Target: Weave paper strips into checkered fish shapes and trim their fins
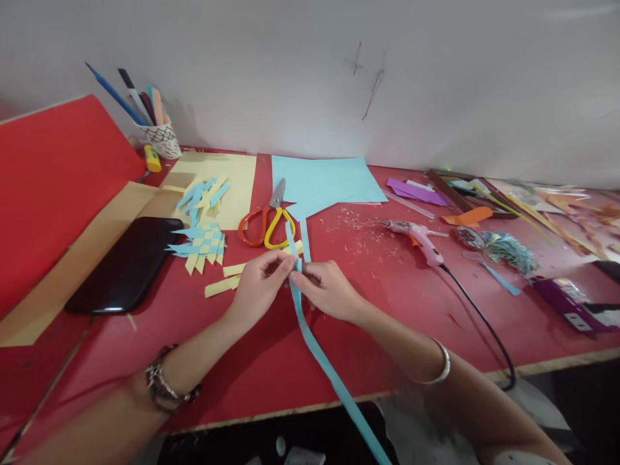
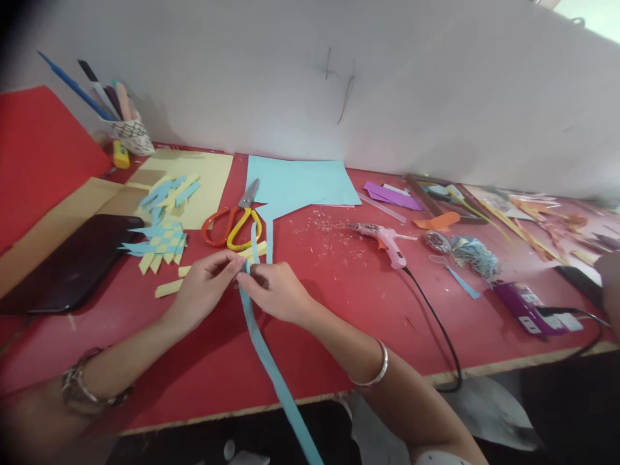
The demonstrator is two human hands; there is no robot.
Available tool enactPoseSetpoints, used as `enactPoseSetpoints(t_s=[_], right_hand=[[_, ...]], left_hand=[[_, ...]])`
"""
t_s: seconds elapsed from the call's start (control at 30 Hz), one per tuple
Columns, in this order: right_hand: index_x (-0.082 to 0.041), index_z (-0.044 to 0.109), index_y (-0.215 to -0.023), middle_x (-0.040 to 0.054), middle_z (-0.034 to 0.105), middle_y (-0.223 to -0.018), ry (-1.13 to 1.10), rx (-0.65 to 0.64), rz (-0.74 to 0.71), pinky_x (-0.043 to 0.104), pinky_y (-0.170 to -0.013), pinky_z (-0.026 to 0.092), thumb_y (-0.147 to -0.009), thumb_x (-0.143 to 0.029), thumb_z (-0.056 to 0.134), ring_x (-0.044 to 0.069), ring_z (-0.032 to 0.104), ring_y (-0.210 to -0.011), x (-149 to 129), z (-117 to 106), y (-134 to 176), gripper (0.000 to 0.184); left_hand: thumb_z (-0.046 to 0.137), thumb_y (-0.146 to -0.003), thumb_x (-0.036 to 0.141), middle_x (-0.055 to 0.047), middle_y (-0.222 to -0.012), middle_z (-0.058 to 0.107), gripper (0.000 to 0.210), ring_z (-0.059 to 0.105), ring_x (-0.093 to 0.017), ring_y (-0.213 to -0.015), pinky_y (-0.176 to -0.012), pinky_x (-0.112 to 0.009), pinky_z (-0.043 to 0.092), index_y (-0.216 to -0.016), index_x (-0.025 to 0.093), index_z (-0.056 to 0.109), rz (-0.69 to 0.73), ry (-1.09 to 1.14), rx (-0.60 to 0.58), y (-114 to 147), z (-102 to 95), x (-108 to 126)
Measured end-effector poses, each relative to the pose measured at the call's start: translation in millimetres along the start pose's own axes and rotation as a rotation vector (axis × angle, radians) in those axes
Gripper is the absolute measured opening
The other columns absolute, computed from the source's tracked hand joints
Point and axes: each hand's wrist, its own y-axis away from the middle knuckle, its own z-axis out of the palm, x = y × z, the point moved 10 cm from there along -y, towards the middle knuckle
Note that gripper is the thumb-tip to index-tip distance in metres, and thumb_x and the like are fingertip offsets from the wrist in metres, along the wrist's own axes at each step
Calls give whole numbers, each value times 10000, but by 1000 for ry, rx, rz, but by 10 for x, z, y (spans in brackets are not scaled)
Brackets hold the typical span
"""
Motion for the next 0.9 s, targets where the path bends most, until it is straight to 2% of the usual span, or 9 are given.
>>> enactPoseSetpoints(t_s=[0.07, 0.2, 0.43, 0.63, 0.9], right_hand=[[-187, 297, -490, -59, 320, -421, 5, 48, -25, 192, -423, 232, -787, -331, 415, 50, 334, -408, -26, -66, -2, 351], [-182, 349, -511, -56, 305, -429, -111, 43, 36, 196, -413, 235, -821, -340, 345, 52, 313, -398, 52, -74, -5, 348], [-180, 385, -520, -55, 324, -433, -165, 37, 50, 194, -406, 253, -808, -324, 359, 52, 324, -389, 81, -14, -8, 324], [-183, 374, -516, -62, 330, -408, -205, 65, 65, 185, -379, 261, -808, -339, 358, 49, 352, -361, 95, -12, -1, 331], [-176, 385, -514, -76, 341, -388, -361, 53, 184, 153, -309, 263, -800, -333, 368, 31, 362, -294, 198, 45, 19, 326]], left_hand=[[503, -731, 370, 56, -495, 438, 253, 414, -88, -479, -476, -194, 348, -574, 172, 502, 0, 4, -18, -5, 19, -3], [496, -725, 351, 53, -487, 438, 237, 400, -87, -466, -456, -194, 339, -572, 171, 513, -19, 0, -59, -15, 71, -34], [514, -712, 402, 51, -468, 442, 309, 403, -86, -471, -457, -194, 338, -520, 160, 515, -49, -60, 18, -8, -19, -84], [537, -695, 389, 50, -473, 466, 281, 421, -85, -475, -451, -187, 345, -533, 159, 538, -45, -46, 21, -6, -23, -63], [525, -719, 409, 50, -492, 454, 304, 398, -82, -480, -459, -191, 336, -550, 156, 536, -48, -31, 7, -8, -4, -89]])
